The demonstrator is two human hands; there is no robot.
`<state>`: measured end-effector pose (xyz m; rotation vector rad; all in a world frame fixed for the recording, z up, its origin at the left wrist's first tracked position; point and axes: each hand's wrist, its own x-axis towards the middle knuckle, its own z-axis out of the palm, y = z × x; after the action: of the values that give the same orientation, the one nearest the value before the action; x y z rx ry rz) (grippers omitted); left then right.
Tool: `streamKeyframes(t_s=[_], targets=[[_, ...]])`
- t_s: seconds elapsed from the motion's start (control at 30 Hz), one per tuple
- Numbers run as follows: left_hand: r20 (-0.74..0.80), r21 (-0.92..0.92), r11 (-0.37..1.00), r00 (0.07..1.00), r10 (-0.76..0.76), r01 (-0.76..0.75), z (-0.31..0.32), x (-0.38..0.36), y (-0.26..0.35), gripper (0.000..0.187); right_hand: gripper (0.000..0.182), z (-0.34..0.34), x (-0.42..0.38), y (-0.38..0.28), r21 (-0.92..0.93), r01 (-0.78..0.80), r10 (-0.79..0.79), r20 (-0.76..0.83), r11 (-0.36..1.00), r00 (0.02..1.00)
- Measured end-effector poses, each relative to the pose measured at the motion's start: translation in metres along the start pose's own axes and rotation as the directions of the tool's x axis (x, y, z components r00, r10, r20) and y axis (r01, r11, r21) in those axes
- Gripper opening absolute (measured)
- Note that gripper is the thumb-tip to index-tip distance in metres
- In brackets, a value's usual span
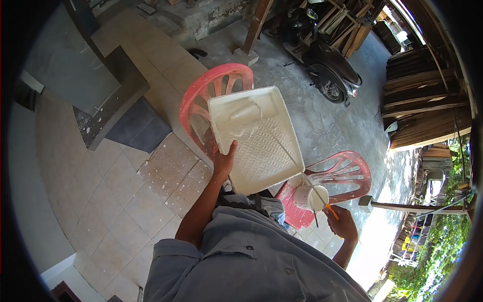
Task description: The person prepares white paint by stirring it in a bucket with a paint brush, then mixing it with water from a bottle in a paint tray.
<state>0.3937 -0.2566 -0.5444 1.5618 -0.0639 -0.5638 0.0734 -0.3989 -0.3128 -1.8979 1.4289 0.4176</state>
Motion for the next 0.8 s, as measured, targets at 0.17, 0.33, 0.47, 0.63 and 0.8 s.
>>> streamKeyframes(t_s=[0.17,0.33,0.47,0.63,0.8], targets=[[-0.005,0.015,1.0,1.0,0.028,-0.028,0.0,0.006,-0.014,0.064,0.03,0.021,0.004,-0.012,0.03,0.066,-0.068,0.06,0.997,0.996],[0.019,-0.019,0.999,0.999,-0.026,0.026,-0.002,0.011,-0.024,0.066,0.032,0.009,0.0,0.0,0.002,0.02,-0.02,0.072,1.0,0.997],[0.02,-0.026,0.998,0.998,-0.063,0.063,-0.003,0.015,-0.035,0.07,0.034,0.002,-0.001,-0.004,0.02,0.018,-0.019,0.039,1.0,0.999],[0.009,-0.049,0.996,0.997,-0.079,0.079,-0.004,0.017,-0.041,0.073,0.031,0.011,0.0,-0.011,-0.001,0.032,-0.032,0.055,0.999,0.998],[-0.029,-0.008,0.997,0.997,-0.077,0.077,-0.004,0.018,-0.05,0.08,0.029,-0.001,-0.008,-0.008,-0.028,0.04,-0.04,0.012,0.999,0.999]])
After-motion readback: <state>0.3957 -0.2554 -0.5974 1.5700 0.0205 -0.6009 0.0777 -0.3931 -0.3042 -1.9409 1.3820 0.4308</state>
